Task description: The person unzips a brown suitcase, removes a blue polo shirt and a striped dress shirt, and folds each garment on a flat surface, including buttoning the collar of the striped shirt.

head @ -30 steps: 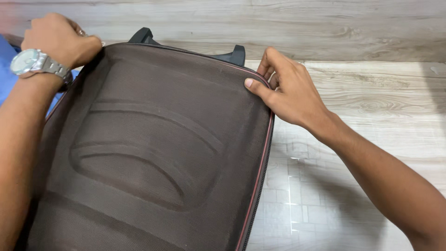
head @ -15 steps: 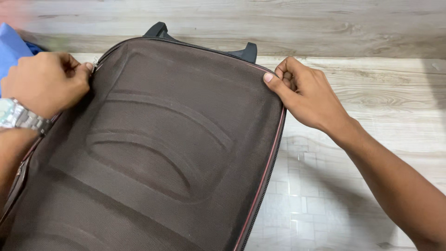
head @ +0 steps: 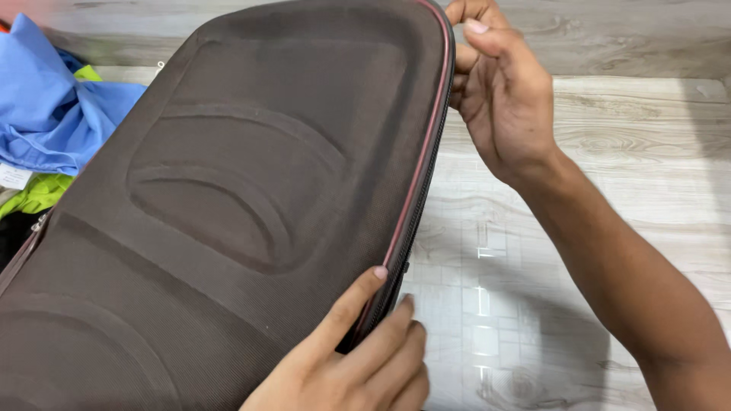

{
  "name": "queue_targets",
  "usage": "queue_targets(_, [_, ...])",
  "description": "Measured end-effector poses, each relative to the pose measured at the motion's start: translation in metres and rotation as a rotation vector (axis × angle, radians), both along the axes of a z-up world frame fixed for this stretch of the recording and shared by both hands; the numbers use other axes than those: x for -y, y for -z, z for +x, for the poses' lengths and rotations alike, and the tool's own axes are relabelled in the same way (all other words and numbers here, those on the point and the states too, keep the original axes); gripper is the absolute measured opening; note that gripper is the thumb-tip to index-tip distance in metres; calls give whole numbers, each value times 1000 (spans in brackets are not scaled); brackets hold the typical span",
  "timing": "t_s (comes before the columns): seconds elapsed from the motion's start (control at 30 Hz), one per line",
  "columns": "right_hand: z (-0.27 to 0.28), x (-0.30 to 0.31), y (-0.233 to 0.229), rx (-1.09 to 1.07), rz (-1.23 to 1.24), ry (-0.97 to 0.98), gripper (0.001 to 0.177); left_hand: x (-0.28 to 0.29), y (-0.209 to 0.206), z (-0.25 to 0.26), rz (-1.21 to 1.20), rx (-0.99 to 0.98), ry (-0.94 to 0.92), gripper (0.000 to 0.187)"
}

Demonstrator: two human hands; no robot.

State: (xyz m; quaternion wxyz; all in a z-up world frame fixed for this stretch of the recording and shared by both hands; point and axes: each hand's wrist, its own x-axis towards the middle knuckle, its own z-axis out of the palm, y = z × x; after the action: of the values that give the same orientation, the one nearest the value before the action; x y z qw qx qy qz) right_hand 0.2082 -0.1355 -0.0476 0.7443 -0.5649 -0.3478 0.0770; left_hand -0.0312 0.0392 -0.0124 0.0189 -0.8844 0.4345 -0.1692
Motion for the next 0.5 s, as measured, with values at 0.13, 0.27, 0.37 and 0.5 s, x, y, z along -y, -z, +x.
queue_targets(0.13, [-40, -14, 13, 172, -91, 20, 52, -20, -15, -14, 236, 72, -131, 33])
queue_targets(0.27, [-86, -31, 40, 502, -368, 127, 44, -30, -45, -31, 335, 218, -273, 29])
queue_targets(0.37, [-90, -33, 57, 839, -391, 174, 25, -47, -67, -40, 503, 318, -281, 30])
queue_targets(0.5, [-73, -40, 71, 1028, -331, 227, 22, -83, -79, -46, 967, 568, -158, 30])
